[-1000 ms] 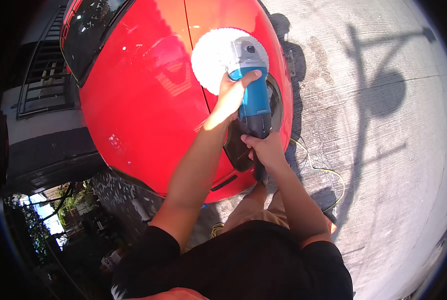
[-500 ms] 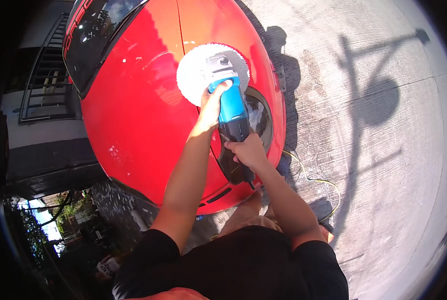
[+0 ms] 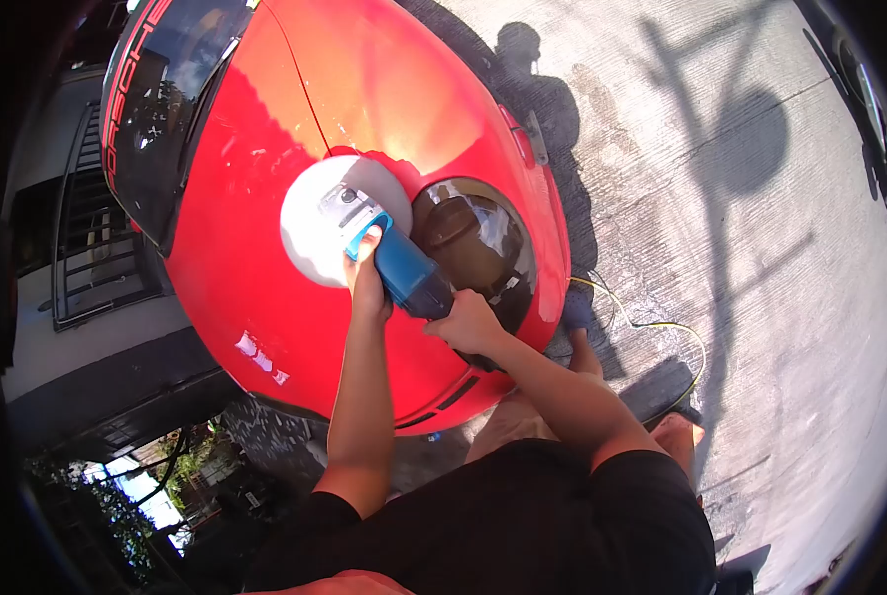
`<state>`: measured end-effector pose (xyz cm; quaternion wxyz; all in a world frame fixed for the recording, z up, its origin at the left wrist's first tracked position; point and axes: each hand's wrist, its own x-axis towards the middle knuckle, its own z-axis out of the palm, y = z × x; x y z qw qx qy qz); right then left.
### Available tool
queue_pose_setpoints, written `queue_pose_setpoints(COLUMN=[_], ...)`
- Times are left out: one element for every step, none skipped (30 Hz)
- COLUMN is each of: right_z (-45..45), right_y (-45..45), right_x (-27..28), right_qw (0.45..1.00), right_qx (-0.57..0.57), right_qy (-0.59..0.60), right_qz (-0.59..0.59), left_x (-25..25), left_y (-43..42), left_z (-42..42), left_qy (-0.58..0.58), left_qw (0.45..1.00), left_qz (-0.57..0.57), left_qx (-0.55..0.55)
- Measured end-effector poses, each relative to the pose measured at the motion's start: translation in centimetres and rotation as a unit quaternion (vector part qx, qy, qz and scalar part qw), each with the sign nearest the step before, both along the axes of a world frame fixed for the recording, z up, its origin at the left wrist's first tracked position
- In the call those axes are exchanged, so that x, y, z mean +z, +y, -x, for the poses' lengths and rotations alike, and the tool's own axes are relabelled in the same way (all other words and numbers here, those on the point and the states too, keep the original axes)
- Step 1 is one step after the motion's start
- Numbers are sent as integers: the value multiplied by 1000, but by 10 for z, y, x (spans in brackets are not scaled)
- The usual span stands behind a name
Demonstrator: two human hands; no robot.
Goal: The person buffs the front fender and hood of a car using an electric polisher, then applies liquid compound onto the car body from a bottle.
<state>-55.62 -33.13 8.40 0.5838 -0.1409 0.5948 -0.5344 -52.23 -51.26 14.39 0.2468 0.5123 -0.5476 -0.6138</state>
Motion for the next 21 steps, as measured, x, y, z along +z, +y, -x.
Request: queue_pose_setpoints(right_z=[6,11,13,15,19,25,32,38,41,43,46,51,55,56,54,52,51,50,49,47,46], right_y=[4,8,12,17,23,29,37,44,50,56,61,69,73,78,82,82,82,80,78,75,68], right_x=[6,11,12,12,13,16,20,21,17,11,7,9,8,6,5,1,-2,-3,-2,0,6], right_qw=[999,996,993,989,984,978,971,963,953,943,933,926,920,914,907,917,918,918,918,920,921], right_qx=[-9,-18,-42,-66,-90,-112,-132,-152,-180,-206,-231,-231,-241,-249,-256,-242,-240,-238,-238,-241,-243], right_qy=[-42,-83,-107,-129,-149,-175,-199,-223,-240,-257,-275,-299,-308,-320,-333,-317,-316,-316,-317,-310,-304], right_qz=[-4,-7,6,20,34,30,28,26,29,32,36,18,13,4,-6,-13,-10,-6,-3,2,7], left_x=[3,4,6,10,10,4,5,7,16,3,-15,-33,-50,-59,-59,-60,-60,-55,-45,-35,-25], left_y=[5,13,16,15,23,26,33,45,61,68,72,77,83,87,88,90,91,91,90,88,85], left_z=[10,22,33,42,54,65,80,93,111,121,129,136,141,143,142,143,143,143,142,140,137], left_qy=[-6,-10,-14,-35,-10,-2,6,-5,-16,-32,-49,-55,-61,-70,-77,-83,-89,-80,-72,-64,-63], left_qw=[1000,999,998,995,994,990,985,982,979,975,972,969,966,962,962,962,961,963,964,965,968], left_qz=[14,28,41,10,2,-8,-16,-46,-74,-67,-59,-36,-15,4,1,-3,-6,-13,-20,-27,-30], left_qx=[-14,-29,-45,-88,-111,-142,-172,-182,-191,-207,-223,-237,-251,-262,-261,-260,-261,-258,-256,-253,-242])
